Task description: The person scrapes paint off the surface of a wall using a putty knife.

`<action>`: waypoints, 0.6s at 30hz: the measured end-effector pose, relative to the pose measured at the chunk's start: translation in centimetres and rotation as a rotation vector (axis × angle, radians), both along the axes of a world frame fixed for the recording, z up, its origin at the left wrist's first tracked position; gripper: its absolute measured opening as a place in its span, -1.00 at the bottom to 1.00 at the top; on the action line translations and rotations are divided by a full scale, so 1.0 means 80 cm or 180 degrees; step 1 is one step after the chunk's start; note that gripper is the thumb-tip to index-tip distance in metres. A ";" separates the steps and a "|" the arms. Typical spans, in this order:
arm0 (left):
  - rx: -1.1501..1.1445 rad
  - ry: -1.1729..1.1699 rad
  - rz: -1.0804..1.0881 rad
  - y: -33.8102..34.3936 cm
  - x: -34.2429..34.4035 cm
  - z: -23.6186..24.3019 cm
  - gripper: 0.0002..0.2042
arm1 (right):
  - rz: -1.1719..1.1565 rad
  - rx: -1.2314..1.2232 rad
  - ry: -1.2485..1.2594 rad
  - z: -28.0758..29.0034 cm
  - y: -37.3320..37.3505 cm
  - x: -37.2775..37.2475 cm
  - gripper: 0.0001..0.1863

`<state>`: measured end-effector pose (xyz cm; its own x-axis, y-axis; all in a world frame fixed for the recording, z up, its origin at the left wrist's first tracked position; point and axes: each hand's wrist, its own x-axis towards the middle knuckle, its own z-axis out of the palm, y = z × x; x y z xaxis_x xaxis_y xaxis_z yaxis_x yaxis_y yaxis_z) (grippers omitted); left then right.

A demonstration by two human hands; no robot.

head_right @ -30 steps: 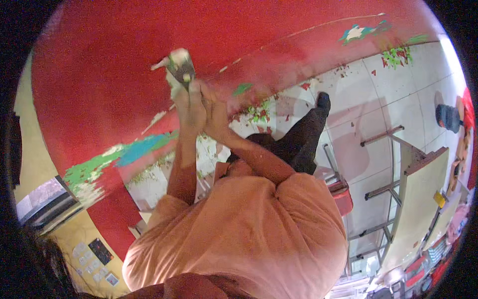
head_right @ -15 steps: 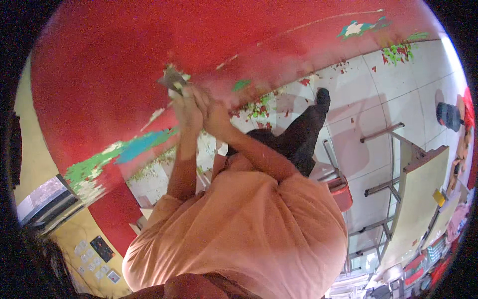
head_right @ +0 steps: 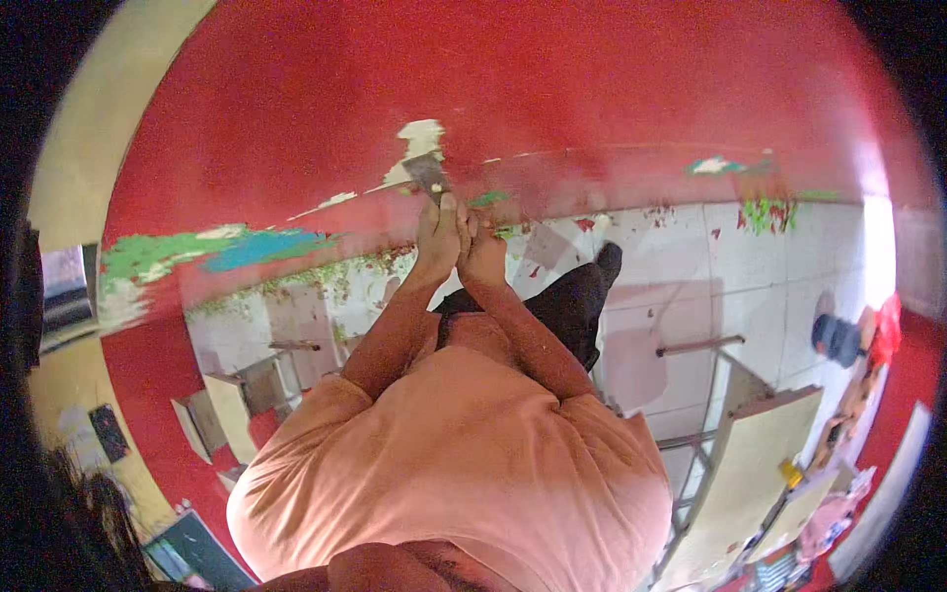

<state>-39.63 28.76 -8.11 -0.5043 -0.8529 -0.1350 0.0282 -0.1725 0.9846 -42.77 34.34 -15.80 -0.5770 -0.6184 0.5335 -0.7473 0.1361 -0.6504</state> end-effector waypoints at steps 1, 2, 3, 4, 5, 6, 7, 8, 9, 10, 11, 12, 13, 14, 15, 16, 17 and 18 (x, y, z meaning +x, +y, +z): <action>0.0148 0.0188 -0.0203 -0.004 -0.004 0.000 -0.63 | 0.0028 0.0197 -0.0551 -0.007 0.011 0.005 -0.59; 0.0275 0.0362 -0.0349 -0.004 -0.007 0.017 -0.61 | 0.0148 0.0239 -0.0495 0.022 0.010 -0.005 -0.59; -0.0018 0.0569 -0.0350 -0.003 -0.013 0.036 -0.60 | 0.0390 0.0268 -0.0692 0.052 0.002 -0.020 -0.59; 0.0004 0.0633 -0.0234 0.004 -0.012 0.030 -0.60 | 0.0615 0.0312 -0.0882 0.074 -0.001 -0.032 -0.60; 0.0054 0.0647 -0.0326 0.005 -0.013 0.025 -0.59 | 0.0332 0.0076 0.0127 0.064 -0.003 -0.035 -0.64; 0.0097 0.0662 -0.0421 0.008 -0.014 0.021 -0.59 | 0.0424 0.0089 0.0199 0.056 0.014 -0.033 -0.64; 0.0053 0.0754 -0.0336 0.006 -0.019 0.022 -0.59 | 0.0299 0.0411 -0.0142 0.055 0.030 -0.032 -0.67; 0.0122 0.0593 -0.0356 0.013 -0.016 0.022 -0.62 | 0.0174 0.0745 -0.0505 0.061 0.036 -0.033 -0.70; 0.0197 0.0432 -0.0377 0.014 -0.017 0.023 -0.64 | 0.0134 0.0418 -0.0037 0.066 0.026 -0.046 -0.71; 0.0207 0.0473 -0.0285 0.014 -0.014 0.027 -0.64 | 0.0224 0.0438 0.0006 0.082 0.025 -0.042 -0.71; 0.0389 0.0959 -0.0306 0.013 -0.020 0.033 -0.64 | 0.0323 0.0476 -0.0203 0.098 0.026 -0.044 -0.71; 0.0556 0.1448 -0.0325 0.014 -0.023 0.037 -0.64 | 0.0420 0.0525 -0.0415 0.106 0.029 -0.047 -0.70; 0.0542 0.1518 -0.0270 0.022 -0.025 0.035 -0.64 | 0.0359 0.0708 -0.0141 0.088 0.038 -0.055 -0.69; 0.0715 0.1306 -0.0298 0.033 -0.021 0.031 -0.64 | 0.0432 0.0707 -0.0075 0.094 0.046 -0.054 -0.69; 0.0893 0.1094 -0.0326 0.036 -0.020 0.029 -0.63 | 0.0395 0.0885 -0.0648 0.101 0.058 -0.051 -0.69; 0.0887 0.1147 -0.0264 0.034 -0.025 0.034 -0.63 | 0.0338 0.1080 -0.1229 0.106 0.063 -0.050 -0.68; 0.0867 0.1038 0.0075 0.031 -0.033 0.042 -0.62 | 0.0356 0.1099 -0.1224 0.111 0.056 -0.047 -0.65; 0.0854 0.0925 0.0412 0.029 -0.038 0.046 -0.62 | 0.0409 0.1125 -0.1177 0.110 0.052 -0.045 -0.65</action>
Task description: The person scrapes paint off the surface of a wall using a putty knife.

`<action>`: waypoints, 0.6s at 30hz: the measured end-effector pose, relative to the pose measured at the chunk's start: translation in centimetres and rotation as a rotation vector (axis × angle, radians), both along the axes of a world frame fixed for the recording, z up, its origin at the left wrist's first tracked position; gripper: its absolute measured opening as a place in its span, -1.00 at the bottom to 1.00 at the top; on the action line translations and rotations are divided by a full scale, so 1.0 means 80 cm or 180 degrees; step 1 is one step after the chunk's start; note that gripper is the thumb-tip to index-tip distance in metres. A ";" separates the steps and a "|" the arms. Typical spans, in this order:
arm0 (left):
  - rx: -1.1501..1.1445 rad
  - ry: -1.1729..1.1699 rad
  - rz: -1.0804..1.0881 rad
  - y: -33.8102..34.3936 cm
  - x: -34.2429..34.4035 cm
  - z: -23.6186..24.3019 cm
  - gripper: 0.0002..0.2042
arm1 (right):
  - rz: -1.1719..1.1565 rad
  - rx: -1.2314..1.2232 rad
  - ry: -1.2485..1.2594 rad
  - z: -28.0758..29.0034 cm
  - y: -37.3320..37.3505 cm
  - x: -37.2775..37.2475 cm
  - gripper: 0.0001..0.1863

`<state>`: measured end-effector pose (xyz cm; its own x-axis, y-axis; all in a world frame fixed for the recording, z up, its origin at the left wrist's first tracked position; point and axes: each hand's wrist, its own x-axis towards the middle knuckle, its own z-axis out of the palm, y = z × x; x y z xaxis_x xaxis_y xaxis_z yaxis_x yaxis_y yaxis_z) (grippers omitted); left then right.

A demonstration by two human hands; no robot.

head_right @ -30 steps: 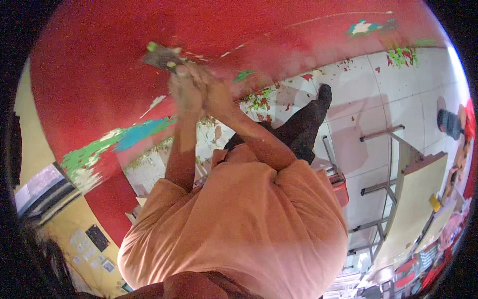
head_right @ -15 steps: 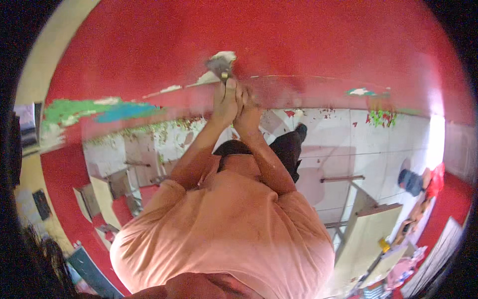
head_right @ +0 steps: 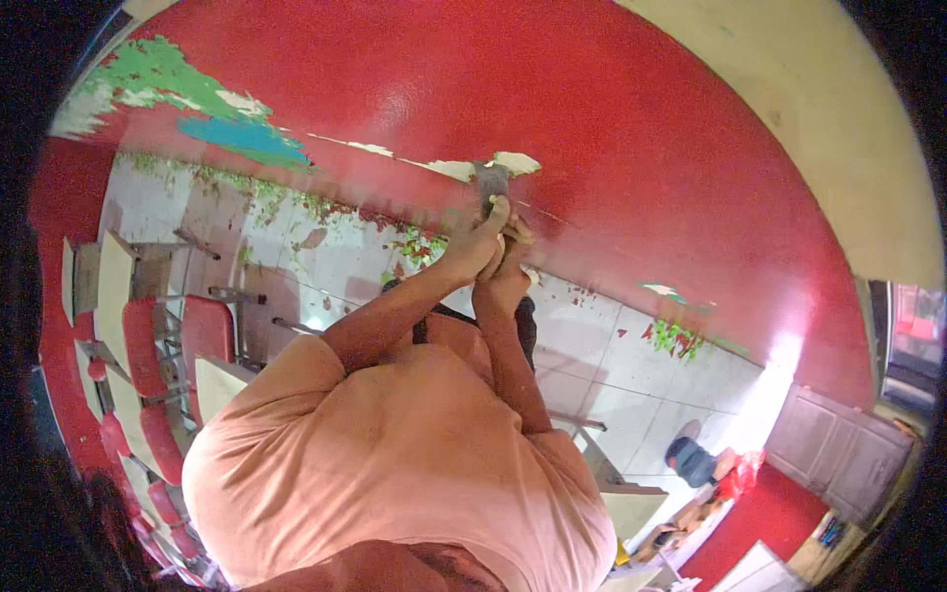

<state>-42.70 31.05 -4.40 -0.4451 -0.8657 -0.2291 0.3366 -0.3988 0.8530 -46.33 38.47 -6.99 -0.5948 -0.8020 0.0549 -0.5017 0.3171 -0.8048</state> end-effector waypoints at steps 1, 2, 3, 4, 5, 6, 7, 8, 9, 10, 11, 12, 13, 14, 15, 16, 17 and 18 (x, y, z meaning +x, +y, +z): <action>-0.0474 -0.0236 0.0354 0.002 -0.004 0.000 -0.60 | 0.0042 -0.0504 0.0321 -0.005 -0.003 -0.002 -0.65; -0.0473 -0.0201 0.0422 0.003 -0.006 -0.007 -0.60 | 0.0101 -0.1022 0.0615 -0.015 -0.007 -0.007 -0.65; -0.0263 0.0066 0.0107 0.005 -0.005 -0.017 -0.58 | 0.0335 -0.1117 0.1384 -0.034 -0.002 -0.027 -0.62; -0.0050 0.0321 -0.0213 0.006 -0.001 -0.016 -0.57 | 0.0399 -0.1125 0.1394 -0.028 0.002 -0.030 -0.62; -0.0049 0.0337 -0.0150 0.006 0.003 -0.014 -0.57 | 0.0625 -0.0905 0.1064 -0.020 0.007 -0.032 -0.60; -0.0240 0.0046 -0.0116 0.006 0.007 -0.012 -0.54 | 0.0850 -0.0677 0.0733 -0.012 0.007 -0.033 -0.58; -0.0441 -0.0207 -0.0103 0.002 0.006 -0.003 -0.51 | 0.0781 -0.0671 0.0467 -0.007 -0.003 -0.036 -0.56; -0.0419 -0.0169 -0.0107 -0.001 0.003 0.006 -0.51 | 0.0780 -0.0643 0.0502 -0.028 -0.006 -0.043 -0.56; -0.0668 -0.0503 0.0087 -0.013 0.001 0.015 -0.49 | 0.0912 -0.0795 0.1021 -0.065 -0.012 -0.051 -0.53; -0.0930 -0.0855 0.0334 -0.021 0.006 0.020 -0.47 | 0.1089 -0.0980 0.1527 -0.067 -0.025 -0.045 -0.51; -0.0869 -0.0853 -0.0099 -0.018 0.017 0.016 -0.46 | 0.0906 -0.1179 0.0792 -0.067 -0.027 -0.036 -0.46; -0.0867 -0.0843 -0.0054 -0.007 0.007 -0.001 -0.46 | 0.0951 -0.1186 0.0801 -0.062 -0.015 -0.038 -0.46; -0.0799 -0.0834 0.0119 0.001 0.001 -0.029 -0.46 | 0.0828 -0.0869 0.0441 -0.059 -0.005 -0.034 -0.45; -0.0686 -0.0830 0.0266 0.010 0.000 -0.031 -0.45 | 0.0692 -0.0495 0.0074 -0.045 0.005 -0.027 -0.43; -0.1895 -0.1552 0.0623 0.004 0.001 -0.032 -0.43 | 0.0826 -0.0612 0.0192 -0.032 -0.004 -0.026 -0.43; -0.1860 -0.1559 0.0639 0.003 -0.001 -0.011 -0.43 | 0.0851 -0.0583 0.0188 -0.023 -0.007 -0.031 -0.43; -0.1261 -0.1140 0.0559 -0.003 -0.003 0.016 -0.44 | 0.0983 -0.0620 0.0105 -0.017 -0.016 -0.036 -0.40; -0.0650 -0.0724 0.0482 -0.001 -0.002 0.027 -0.44 | 0.1119 -0.0636 0.0003 -0.014 -0.015 -0.035 -0.37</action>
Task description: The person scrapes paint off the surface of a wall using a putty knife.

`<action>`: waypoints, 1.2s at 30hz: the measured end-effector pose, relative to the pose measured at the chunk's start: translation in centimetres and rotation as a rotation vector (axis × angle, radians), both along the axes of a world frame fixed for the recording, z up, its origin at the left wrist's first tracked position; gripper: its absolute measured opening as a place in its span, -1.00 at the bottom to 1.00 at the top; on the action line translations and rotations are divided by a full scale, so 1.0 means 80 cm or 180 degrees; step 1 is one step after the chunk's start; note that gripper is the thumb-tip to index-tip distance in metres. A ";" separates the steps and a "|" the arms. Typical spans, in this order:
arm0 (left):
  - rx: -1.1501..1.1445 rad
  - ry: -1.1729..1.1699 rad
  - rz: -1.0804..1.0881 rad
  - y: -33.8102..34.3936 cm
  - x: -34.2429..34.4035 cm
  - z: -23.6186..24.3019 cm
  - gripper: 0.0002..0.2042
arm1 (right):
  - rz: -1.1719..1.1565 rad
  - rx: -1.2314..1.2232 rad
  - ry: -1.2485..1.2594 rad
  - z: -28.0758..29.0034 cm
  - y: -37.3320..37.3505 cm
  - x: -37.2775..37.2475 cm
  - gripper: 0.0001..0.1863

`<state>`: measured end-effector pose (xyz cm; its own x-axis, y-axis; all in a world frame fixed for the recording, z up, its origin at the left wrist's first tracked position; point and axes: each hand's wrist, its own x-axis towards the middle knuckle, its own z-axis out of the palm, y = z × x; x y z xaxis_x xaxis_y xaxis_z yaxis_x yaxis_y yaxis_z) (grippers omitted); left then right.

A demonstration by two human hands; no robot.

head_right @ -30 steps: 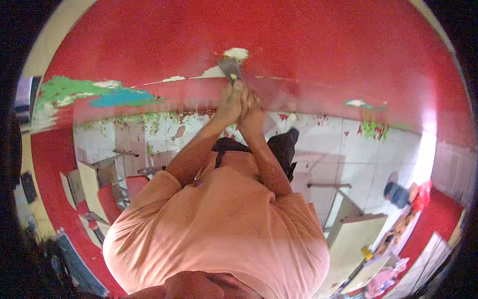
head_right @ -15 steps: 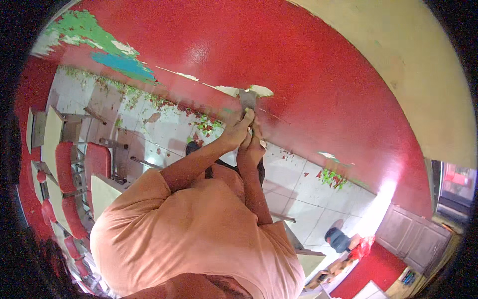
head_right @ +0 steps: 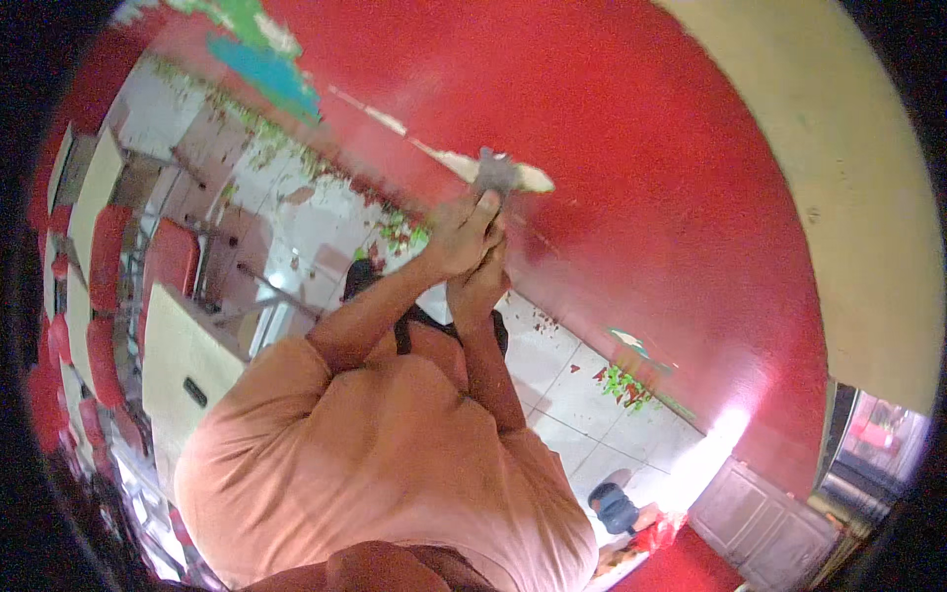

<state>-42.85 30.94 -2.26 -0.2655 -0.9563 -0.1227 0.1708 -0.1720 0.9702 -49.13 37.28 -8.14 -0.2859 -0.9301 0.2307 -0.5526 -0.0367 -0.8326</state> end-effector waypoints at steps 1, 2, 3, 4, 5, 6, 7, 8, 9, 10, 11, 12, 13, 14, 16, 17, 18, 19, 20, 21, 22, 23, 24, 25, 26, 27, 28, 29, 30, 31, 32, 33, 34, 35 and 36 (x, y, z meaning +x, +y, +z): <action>0.0060 -0.0019 0.0105 0.018 -0.001 -0.014 -0.44 | 0.0105 0.0060 -0.0019 0.007 0.017 0.006 -0.37; 0.0034 -0.0117 -0.0058 0.025 -0.006 -0.041 -0.51 | 0.0074 -0.0250 -0.0133 0.015 0.021 0.011 -0.38; -0.0081 -0.0206 -0.0256 0.005 -0.010 -0.057 -0.58 | 0.0009 -0.0650 -0.0240 0.019 0.001 0.012 -0.38; -0.0131 -0.0189 -0.0250 -0.011 -0.011 -0.043 -0.58 | 0.0016 -0.0699 -0.0222 0.027 -0.017 0.010 -0.38; -0.0118 -0.0356 -0.0173 -0.007 -0.002 -0.011 -0.57 | 0.0022 -0.0626 -0.0258 0.040 -0.017 0.012 -0.41; -0.0107 -0.0487 -0.0176 -0.003 -0.002 0.020 -0.56 | -0.0047 -0.0553 -0.0251 0.049 -0.013 0.007 -0.43; -0.0430 -0.0195 -0.0294 -0.011 0.004 0.042 -0.55 | 0.0073 -0.0996 -0.0097 0.043 -0.019 0.004 -0.49; -0.0422 -0.0187 -0.0276 -0.011 0.005 0.036 -0.55 | 0.0092 -0.0987 -0.0090 0.040 -0.013 0.003 -0.49; -0.0721 -0.0648 -0.0241 -0.009 0.003 0.016 -0.55 | 0.0047 -0.0725 -0.0113 0.037 -0.006 0.005 -0.51; -0.1074 -0.1125 -0.0209 -0.014 0.003 -0.002 -0.55 | -0.0010 -0.0518 -0.0147 0.035 -0.009 0.012 -0.54; -0.1157 -0.1172 -0.0183 -0.013 0.001 -0.031 -0.55 | 0.0023 -0.0565 -0.0465 0.016 -0.007 0.023 -0.52; -0.0806 -0.0883 0.0075 -0.003 -0.007 -0.063 -0.52 | 0.0045 -0.0623 -0.0739 -0.011 -0.002 0.024 -0.50; -0.0327 -0.0612 0.0291 0.020 -0.007 -0.060 -0.49 | -0.0199 -0.0339 -0.0107 -0.012 0.013 0.021 -0.44; -0.0292 -0.0635 0.0264 0.020 -0.002 -0.060 -0.49 | -0.0222 -0.0300 -0.0127 -0.017 0.016 0.025 -0.44; -0.0245 -0.0758 0.0014 0.006 0.011 -0.049 -0.48 | -0.0309 -0.0534 -0.0310 -0.016 0.006 0.039 -0.36; -0.0215 -0.0779 -0.0008 0.002 0.014 -0.047 -0.48 | -0.0330 -0.0502 -0.0328 -0.024 0.002 0.038 -0.36; -0.0403 -0.0792 -0.0052 0.000 0.015 -0.046 -0.49 | -0.0286 -0.0512 -0.0406 -0.036 0.000 0.032 -0.36; -0.0586 -0.0785 -0.0109 0.002 0.016 -0.043 -0.49 | -0.0254 -0.0519 -0.0465 -0.045 0.004 0.030 -0.35; -0.0576 -0.0794 -0.0121 0.001 0.015 -0.046 -0.49 | -0.0266 -0.0508 -0.0474 -0.066 0.004 0.029 -0.35; -0.0466 -0.0798 -0.0089 0.002 0.011 -0.051 -0.50 | -0.0374 -0.0252 -0.0860 -0.092 0.005 0.026 -0.36; -0.0365 -0.0805 -0.0057 -0.002 0.009 -0.055 -0.50 | -0.0478 -0.0004 -0.1249 -0.108 0.001 0.025 -0.37; -0.0371 -0.0809 -0.0091 -0.012 0.013 -0.044 -0.50 | -0.0512 -0.0012 -0.1254 -0.088 -0.013 0.029 -0.37; -0.0613 -0.0838 -0.0039 -0.013 0.018 -0.018 -0.51 | -0.0346 -0.0553 -0.0543 -0.040 -0.020 0.033 -0.40; -0.0851 -0.0866 0.0029 -0.005 0.021 0.004 -0.51 | -0.0148 -0.1077 0.0175 -0.007 -0.018 0.034 -0.44; -0.0822 -0.0856 0.0002 -0.003 0.020 0.009 -0.51 | -0.0170 -0.1044 0.0186 -0.006 -0.015 0.031 -0.44; -0.0754 -0.0811 -0.0113 -0.005 0.018 0.013 -0.51 | -0.0122 -0.0963 -0.0133 -0.006 -0.013 0.029 -0.45; -0.0766 -0.0770 -0.0217 -0.020 0.015 0.018 -0.51 | -0.0069 -0.0962 -0.0455 -0.007 -0.026 0.026 -0.47; -0.0841 -0.0768 -0.0236 -0.025 0.012 0.013 -0.51 | -0.0091 -0.1036 -0.0450 -0.017 -0.032 0.022 -0.47; -0.0840 -0.0828 -0.0135 -0.024 0.007 0.002 -0.51 | -0.0126 -0.1066 -0.0501 -0.033 -0.032 0.017 -0.38; -0.0746 -0.0905 -0.0030 -0.009 0.007 -0.006 -0.50 | -0.0152 -0.1004 -0.0571 -0.043 -0.016 0.016 -0.30; -0.0722 -0.0907 -0.0047 -0.005 0.009 -0.003 -0.50 | -0.0168 -0.0979 -0.0573 -0.021 -0.012 0.023 -0.30; -0.0460 -0.0750 -0.0230 -0.004 0.012 0.003 -0.50 | -0.0254 -0.0936 -0.0285 0.002 -0.010 0.030 -0.41; -0.0189 -0.0605 -0.0399 -0.001 0.017 0.006 -0.50 | -0.0327 -0.0883 -0.0012 0.019 -0.006 0.038 -0.53; -0.0149 -0.0626 -0.0402 0.000 0.017 0.001 -0.50 | -0.0328 -0.0843 -0.0033 0.020 -0.001 0.037 -0.53; -0.0261 -0.0723 -0.0293 0.002 0.012 -0.006 -0.49 | -0.0245 -0.0601 -0.0344 0.021 0.004 0.032 -0.54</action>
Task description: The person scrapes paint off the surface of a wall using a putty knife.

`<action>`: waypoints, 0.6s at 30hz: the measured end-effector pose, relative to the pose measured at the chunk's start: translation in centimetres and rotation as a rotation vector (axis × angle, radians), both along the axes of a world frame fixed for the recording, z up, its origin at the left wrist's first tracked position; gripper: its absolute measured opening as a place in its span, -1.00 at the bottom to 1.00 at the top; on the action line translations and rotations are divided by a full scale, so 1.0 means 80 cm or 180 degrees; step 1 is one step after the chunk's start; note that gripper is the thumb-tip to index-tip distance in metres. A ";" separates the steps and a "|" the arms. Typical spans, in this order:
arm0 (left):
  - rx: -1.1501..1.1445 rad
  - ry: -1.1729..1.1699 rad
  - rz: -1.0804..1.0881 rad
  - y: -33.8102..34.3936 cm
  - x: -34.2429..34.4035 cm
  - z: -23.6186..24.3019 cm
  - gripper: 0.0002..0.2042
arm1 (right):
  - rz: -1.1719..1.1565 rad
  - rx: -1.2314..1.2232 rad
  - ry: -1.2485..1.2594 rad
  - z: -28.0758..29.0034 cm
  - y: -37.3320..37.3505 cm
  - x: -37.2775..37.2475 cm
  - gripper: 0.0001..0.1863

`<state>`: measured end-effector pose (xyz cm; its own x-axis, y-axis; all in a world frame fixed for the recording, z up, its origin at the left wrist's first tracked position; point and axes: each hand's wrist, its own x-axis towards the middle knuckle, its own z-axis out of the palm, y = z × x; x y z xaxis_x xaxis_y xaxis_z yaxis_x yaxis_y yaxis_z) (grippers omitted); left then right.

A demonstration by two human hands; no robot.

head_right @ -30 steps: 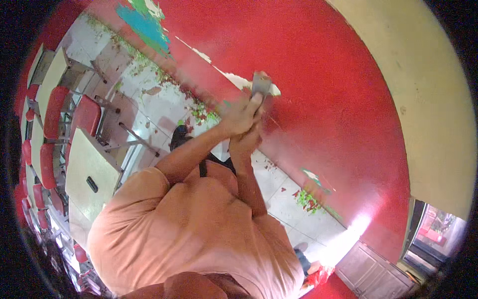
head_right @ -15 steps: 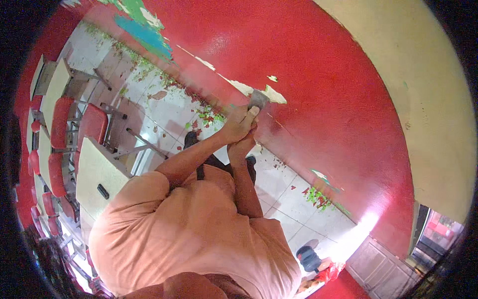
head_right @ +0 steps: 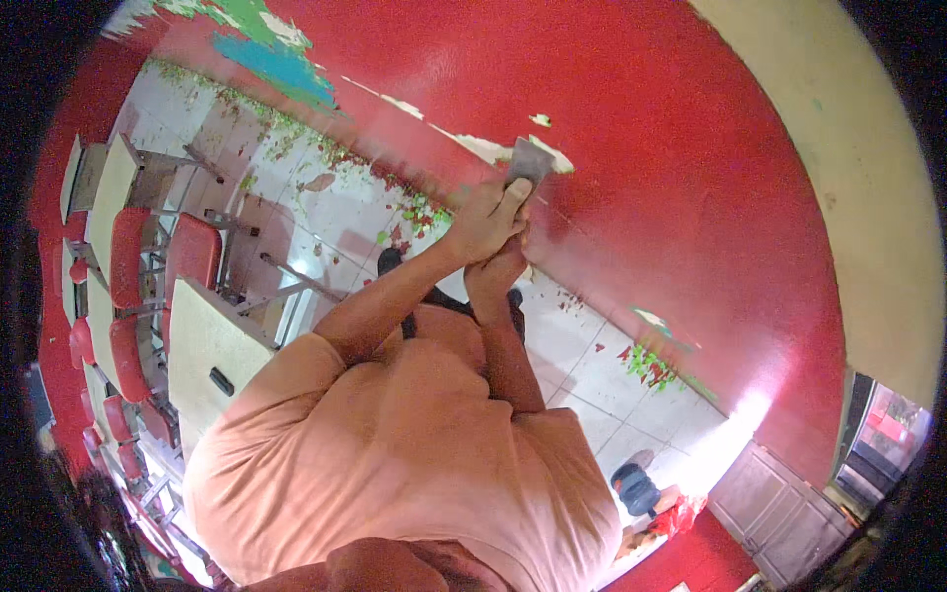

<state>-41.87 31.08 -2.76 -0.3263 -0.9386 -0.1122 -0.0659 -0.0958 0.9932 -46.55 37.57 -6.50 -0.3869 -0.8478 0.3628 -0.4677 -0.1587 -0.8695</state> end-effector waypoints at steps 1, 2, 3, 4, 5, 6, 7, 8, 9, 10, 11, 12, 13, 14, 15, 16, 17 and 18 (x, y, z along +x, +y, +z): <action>-0.0155 -0.0073 0.0076 -0.002 -0.007 -0.005 -0.49 | 0.0103 0.0197 -0.0296 -0.001 -0.004 -0.006 -0.55; -0.0162 -0.0080 0.0039 -0.010 -0.008 0.009 -0.49 | 0.0066 0.0189 -0.0305 -0.009 -0.017 -0.006 -0.55; -0.0286 -0.0144 0.0120 -0.018 -0.008 0.024 -0.49 | 0.0018 -0.0089 -0.0742 -0.018 -0.034 -0.004 -0.55; -0.0373 -0.0224 0.0227 -0.015 -0.004 0.035 -0.49 | -0.0009 -0.0330 -0.1190 -0.023 -0.034 0.001 -0.56; -0.0346 -0.0247 0.0212 -0.014 -0.003 0.029 -0.49 | -0.0028 -0.0305 -0.1212 -0.025 -0.029 0.002 -0.56; -0.0207 -0.0123 0.0044 -0.016 -0.003 0.019 -0.48 | 0.0005 -0.0252 -0.0866 -0.025 -0.024 0.001 -0.56; -0.0102 -0.0009 -0.0107 -0.024 -0.002 0.018 -0.48 | 0.0059 -0.0231 -0.0530 -0.022 -0.029 0.002 -0.57; -0.0115 -0.0039 -0.0109 -0.021 -0.002 0.018 -0.48 | 0.0058 -0.0246 -0.0559 -0.018 -0.032 0.005 -0.57; -0.0240 -0.0160 0.0085 -0.012 -0.002 0.020 -0.47 | 0.0021 -0.0117 -0.0361 -0.012 -0.033 0.007 -0.57; -0.0327 -0.0259 0.0254 0.000 -0.003 0.020 -0.47 | -0.0041 0.0050 -0.0142 -0.004 -0.023 0.008 -0.57; -0.0304 -0.0268 0.0231 -0.001 -0.002 0.020 -0.47 | -0.0098 0.0220 0.0076 0.000 -0.015 0.009 -0.58; -0.0312 -0.0256 0.0055 -0.006 0.002 0.020 -0.46 | -0.0115 0.0247 0.0066 -0.014 -0.014 0.008 -0.58; -0.0362 -0.0221 -0.0166 -0.016 -0.001 0.018 -0.45 | 0.0026 0.0091 -0.0829 -0.039 -0.025 0.002 -0.59; -0.0331 -0.0253 -0.0150 -0.008 0.000 0.010 -0.45 | 0.0246 -0.0022 -0.1763 -0.042 -0.022 0.008 -0.61; -0.0435 -0.0435 0.0205 0.003 -0.001 -0.007 -0.45 | 0.0254 0.0009 -0.1794 -0.041 -0.012 0.014 -0.61; -0.0607 -0.0582 0.0528 -0.006 -0.005 0.000 -0.44 | 0.0099 -0.0018 -0.1708 -0.039 -0.022 0.015 -0.58; -0.0645 -0.0578 0.0508 -0.017 -0.004 0.007 -0.44 | -0.0059 -0.0044 -0.1624 -0.037 -0.031 0.016 -0.55; -0.0731 -0.0575 0.0351 -0.030 0.000 0.015 -0.44 | -0.0217 -0.0067 -0.1540 -0.038 -0.041 0.016 -0.52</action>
<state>-41.86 28.70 -1.54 -0.2153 -0.9747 0.0600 -0.2451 0.1134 0.9628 -45.30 34.30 -9.52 -0.5699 -0.8089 0.1445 -0.0206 -0.1617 -0.9866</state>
